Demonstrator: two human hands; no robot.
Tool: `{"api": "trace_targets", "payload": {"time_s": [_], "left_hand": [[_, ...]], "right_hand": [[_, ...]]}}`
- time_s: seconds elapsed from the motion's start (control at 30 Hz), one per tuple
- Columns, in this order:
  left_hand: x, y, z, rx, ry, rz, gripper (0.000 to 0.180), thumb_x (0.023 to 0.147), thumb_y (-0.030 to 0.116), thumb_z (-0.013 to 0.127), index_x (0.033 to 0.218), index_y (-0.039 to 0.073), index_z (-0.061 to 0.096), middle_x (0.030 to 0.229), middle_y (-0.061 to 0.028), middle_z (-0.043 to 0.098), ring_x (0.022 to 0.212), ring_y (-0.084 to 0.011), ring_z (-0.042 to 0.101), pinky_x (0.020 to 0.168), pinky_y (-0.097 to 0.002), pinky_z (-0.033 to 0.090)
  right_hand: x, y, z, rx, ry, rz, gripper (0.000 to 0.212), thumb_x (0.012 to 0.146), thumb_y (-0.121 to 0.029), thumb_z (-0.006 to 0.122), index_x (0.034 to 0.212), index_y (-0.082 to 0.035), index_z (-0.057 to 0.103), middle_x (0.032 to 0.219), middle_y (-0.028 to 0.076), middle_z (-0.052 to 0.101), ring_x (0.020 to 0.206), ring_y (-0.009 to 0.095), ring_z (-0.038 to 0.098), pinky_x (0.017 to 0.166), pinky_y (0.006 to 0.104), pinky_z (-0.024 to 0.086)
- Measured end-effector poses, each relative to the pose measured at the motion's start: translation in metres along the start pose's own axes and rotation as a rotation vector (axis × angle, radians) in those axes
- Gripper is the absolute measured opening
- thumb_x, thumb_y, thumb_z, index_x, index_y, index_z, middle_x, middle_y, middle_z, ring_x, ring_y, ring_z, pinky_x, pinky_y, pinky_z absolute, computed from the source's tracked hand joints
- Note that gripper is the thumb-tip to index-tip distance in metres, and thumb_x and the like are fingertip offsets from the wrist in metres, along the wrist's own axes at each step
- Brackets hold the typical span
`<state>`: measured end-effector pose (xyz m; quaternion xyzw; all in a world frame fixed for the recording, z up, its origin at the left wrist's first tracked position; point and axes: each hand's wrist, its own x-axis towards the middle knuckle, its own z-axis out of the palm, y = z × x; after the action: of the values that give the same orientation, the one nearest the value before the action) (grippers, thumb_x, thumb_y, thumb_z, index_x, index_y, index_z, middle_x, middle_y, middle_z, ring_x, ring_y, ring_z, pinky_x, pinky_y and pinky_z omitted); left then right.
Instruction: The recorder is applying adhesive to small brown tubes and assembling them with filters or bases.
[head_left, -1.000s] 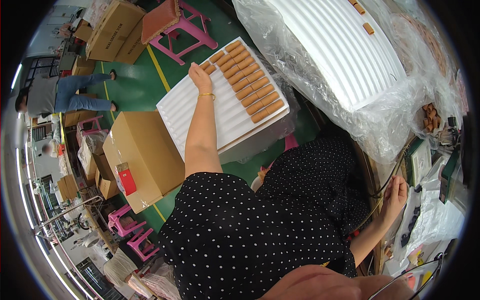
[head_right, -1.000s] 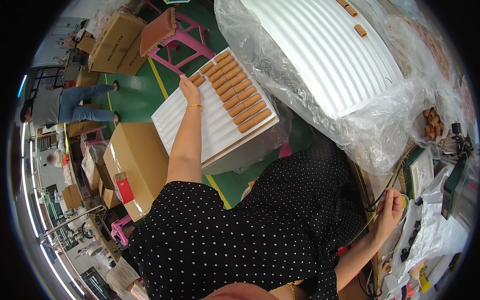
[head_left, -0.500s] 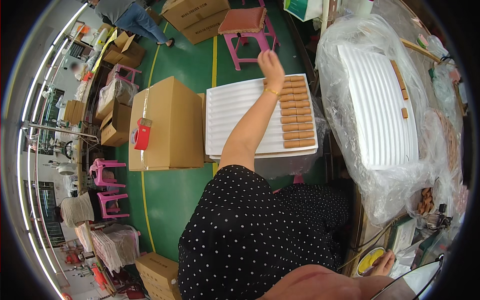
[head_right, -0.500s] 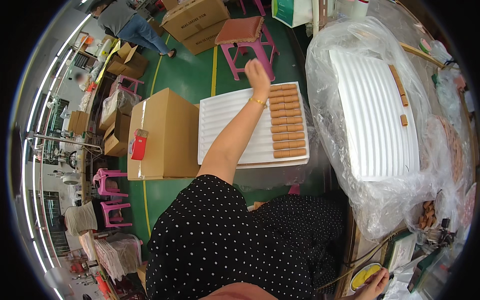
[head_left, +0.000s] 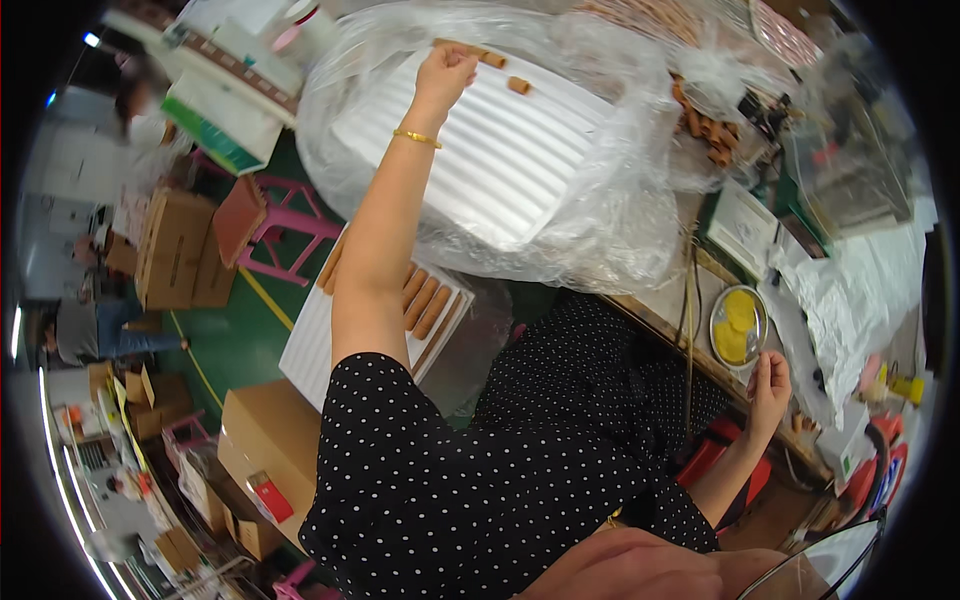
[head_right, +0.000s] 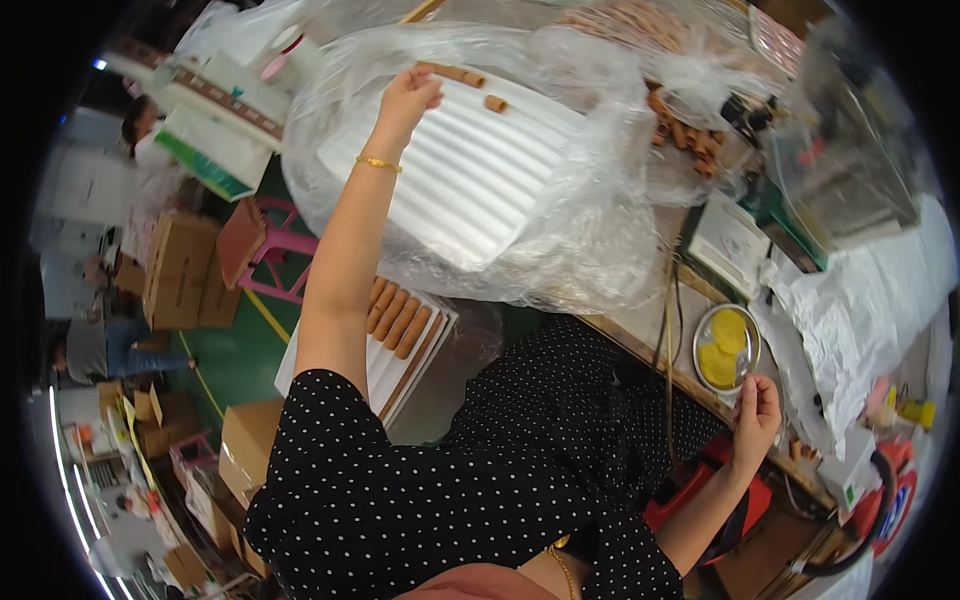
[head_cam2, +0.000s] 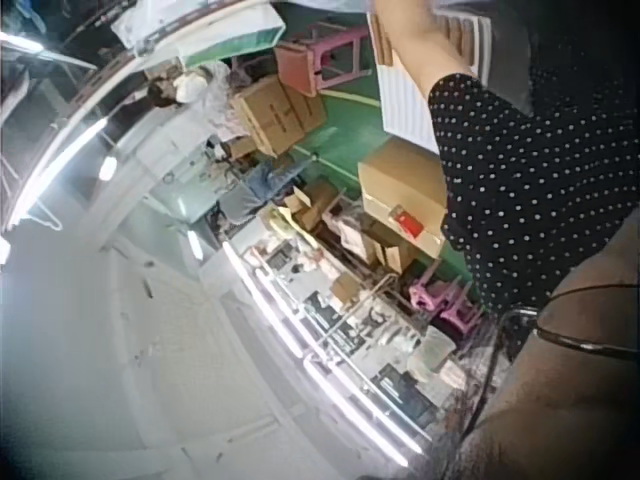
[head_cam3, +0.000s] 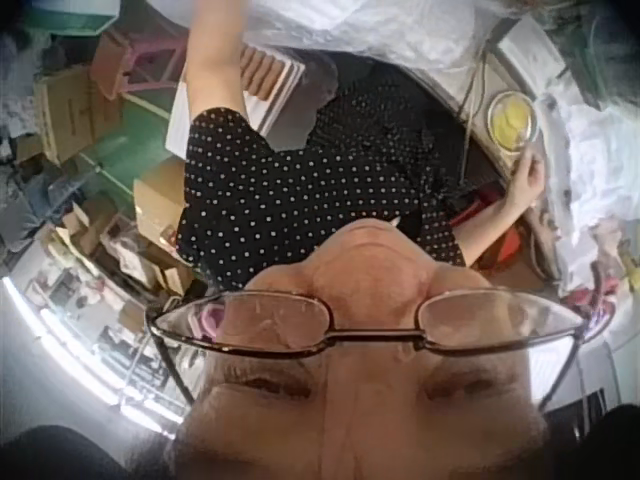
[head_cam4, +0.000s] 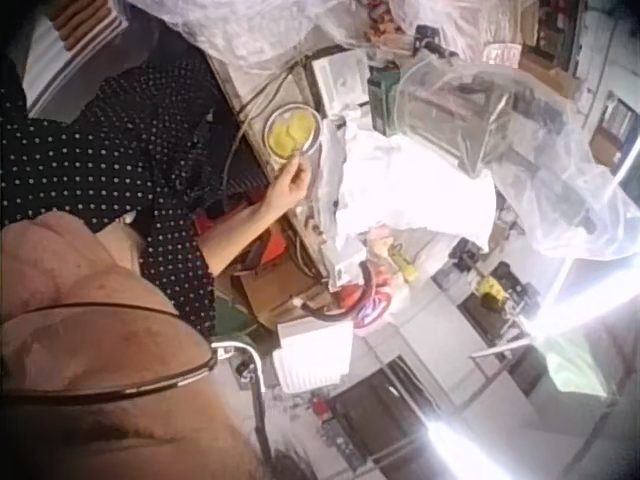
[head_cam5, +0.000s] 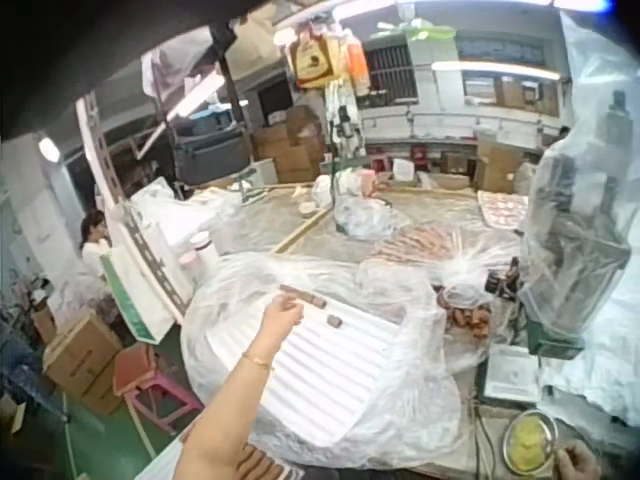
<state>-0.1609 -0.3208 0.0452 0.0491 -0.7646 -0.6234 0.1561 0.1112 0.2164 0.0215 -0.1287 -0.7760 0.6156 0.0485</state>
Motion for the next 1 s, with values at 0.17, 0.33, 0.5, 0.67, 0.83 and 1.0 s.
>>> {"api": "trace_targets", "payload": {"time_s": [0.17,0.33,0.5,0.67,0.83,1.0], "left_hand": [[0.053,-0.078,0.073,0.741,-0.110,-0.162,0.029,0.078,0.030,0.058,0.086,0.003,0.066,0.077,-0.0050,0.063,0.065,-0.0116,0.056,0.059,-0.0266,0.046],[0.074,-0.114,0.037,1.099,-0.062,-0.027,0.054,0.073,0.047,0.059,0.100,0.000,0.059,0.095,-0.0209,0.063,0.096,-0.0332,0.058,0.083,-0.0389,0.043],[0.066,-0.103,0.090,0.924,0.014,0.078,0.036,0.070,0.035,0.069,0.071,-0.001,0.062,0.071,-0.0129,0.064,0.070,-0.0265,0.061,0.070,-0.0349,0.047],[0.083,-0.131,0.050,0.707,0.097,0.105,0.030,0.072,0.024,0.071,0.082,0.000,0.055,0.074,-0.0075,0.063,0.065,-0.0161,0.058,0.061,-0.0256,0.046],[0.018,-0.046,0.063,-0.249,-0.053,-0.250,0.008,0.083,0.012,0.057,0.086,0.004,0.057,0.072,-0.0051,0.060,0.056,-0.0069,0.047,0.044,-0.0152,0.032],[-0.009,-0.025,0.069,-0.633,-0.239,-0.440,0.016,0.089,0.022,0.050,0.079,0.011,0.056,0.073,-0.0019,0.057,0.052,-0.0064,0.042,0.039,-0.0183,0.026]], "right_hand": [[-0.004,0.023,-0.049,-0.086,0.280,0.067,0.015,0.087,-0.018,0.057,0.090,-0.004,0.059,0.063,-0.006,0.046,0.051,0.001,0.037,0.044,0.0162,0.027],[0.039,0.045,-0.063,-0.477,0.431,-0.180,0.019,0.084,-0.016,0.057,0.092,0.001,0.061,0.083,0.011,0.061,0.076,0.019,0.058,0.071,0.0274,0.044],[0.054,0.048,-0.108,-0.967,0.443,0.093,0.018,0.083,-0.013,0.051,0.094,-0.003,0.061,0.091,0.017,0.060,0.084,0.031,0.058,0.076,0.0365,0.045],[0.094,0.064,-0.152,-1.093,0.708,-0.481,0.033,0.084,-0.023,0.050,0.110,-0.004,0.056,0.114,0.017,0.054,0.107,0.034,0.049,0.091,0.0395,0.038],[0.099,0.057,-0.165,-1.278,0.763,-0.494,0.040,0.082,-0.027,0.051,0.117,-0.005,0.052,0.118,0.017,0.051,0.111,0.034,0.045,0.094,0.0396,0.035],[0.114,0.109,-0.189,-1.589,0.672,-0.387,0.048,0.083,-0.030,0.047,0.125,-0.008,0.047,0.128,0.015,0.045,0.119,0.033,0.039,0.103,0.0408,0.027]]}}
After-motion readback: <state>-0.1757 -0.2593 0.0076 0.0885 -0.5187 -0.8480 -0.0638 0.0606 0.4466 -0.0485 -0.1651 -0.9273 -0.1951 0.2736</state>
